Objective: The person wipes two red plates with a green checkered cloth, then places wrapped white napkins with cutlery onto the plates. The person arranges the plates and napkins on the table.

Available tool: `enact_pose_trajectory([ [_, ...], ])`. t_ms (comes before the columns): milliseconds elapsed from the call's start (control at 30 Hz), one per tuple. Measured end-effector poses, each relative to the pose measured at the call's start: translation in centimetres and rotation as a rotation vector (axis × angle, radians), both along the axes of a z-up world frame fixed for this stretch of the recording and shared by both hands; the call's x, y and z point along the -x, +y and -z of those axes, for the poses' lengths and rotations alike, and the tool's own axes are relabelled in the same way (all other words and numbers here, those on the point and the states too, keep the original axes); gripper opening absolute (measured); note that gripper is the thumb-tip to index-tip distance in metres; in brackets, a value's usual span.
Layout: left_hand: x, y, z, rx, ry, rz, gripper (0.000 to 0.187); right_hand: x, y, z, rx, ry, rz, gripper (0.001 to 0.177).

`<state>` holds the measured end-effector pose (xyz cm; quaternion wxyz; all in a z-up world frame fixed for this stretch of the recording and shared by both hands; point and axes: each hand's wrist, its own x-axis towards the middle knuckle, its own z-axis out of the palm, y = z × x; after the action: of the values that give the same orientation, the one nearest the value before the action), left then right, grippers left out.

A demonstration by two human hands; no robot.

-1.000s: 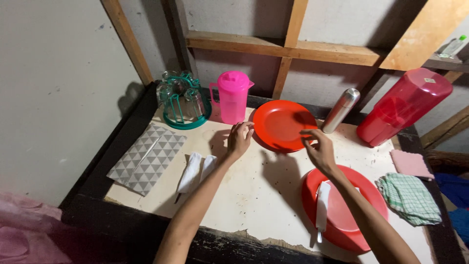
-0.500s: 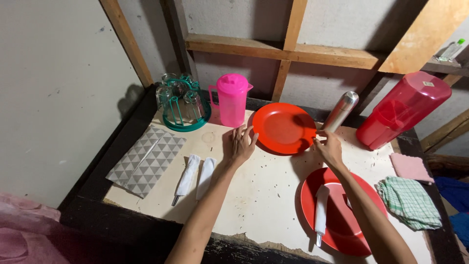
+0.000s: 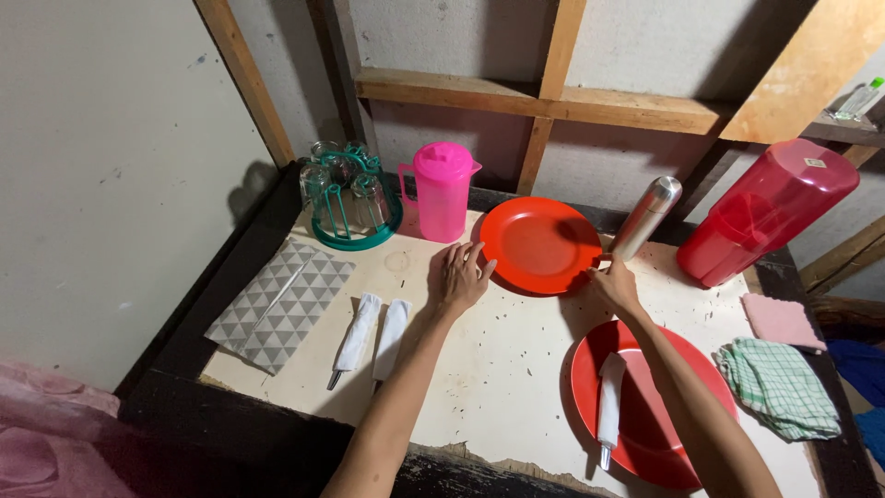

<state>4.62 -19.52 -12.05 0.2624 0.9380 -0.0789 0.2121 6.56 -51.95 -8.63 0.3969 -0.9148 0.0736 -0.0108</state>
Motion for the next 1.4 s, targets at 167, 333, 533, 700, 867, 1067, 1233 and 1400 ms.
enact_pose_trajectory([
  [167, 0.0, -0.2, 0.5, 0.046, -0.037, -0.007, 0.054, 1.2, 1.1, -2.1, -0.019, 0.037, 0.025, 0.057],
  [333, 0.0, 0.0, 0.1, 0.019, -0.01, -0.012, 0.054, 0.0, 0.2, -0.6, -0.018, 0.087, 0.028, 0.063],
  [533, 0.1, 0.3, 0.0, 0.024, -0.047, -0.002, 0.055, 0.9, 0.9, -2.0, -0.053, 0.12, 0.014, 0.065],
  [700, 0.3, 0.5, -0.6, -0.016, -0.033, -0.021, 0.051, 0.6, 0.8, -1.6, -0.102, 0.126, 0.022, 0.067],
  [867, 0.5, 0.4, -1.1, 0.003, -0.027, -0.016, 0.049, -0.5, 0.1, 0.2, -0.182, 0.104, -0.011, 0.061],
  [1067, 0.3, 0.4, -0.6, -0.02, -0.014, -0.026, 0.05, -0.6, 0.1, 0.9, -0.254, 0.102, -0.012, 0.056],
  [1233, 0.2, 0.5, -0.5, -0.023, 0.041, -0.04, 0.052, -1.5, -0.9, 2.8, -0.256, 0.088, -0.012, 0.047],
  [1400, 1.1, 0.4, -2.0, 0.06, -0.033, -0.056, 0.045, -1.2, -0.6, 2.8, -0.276, 0.068, -0.006, 0.039],
])
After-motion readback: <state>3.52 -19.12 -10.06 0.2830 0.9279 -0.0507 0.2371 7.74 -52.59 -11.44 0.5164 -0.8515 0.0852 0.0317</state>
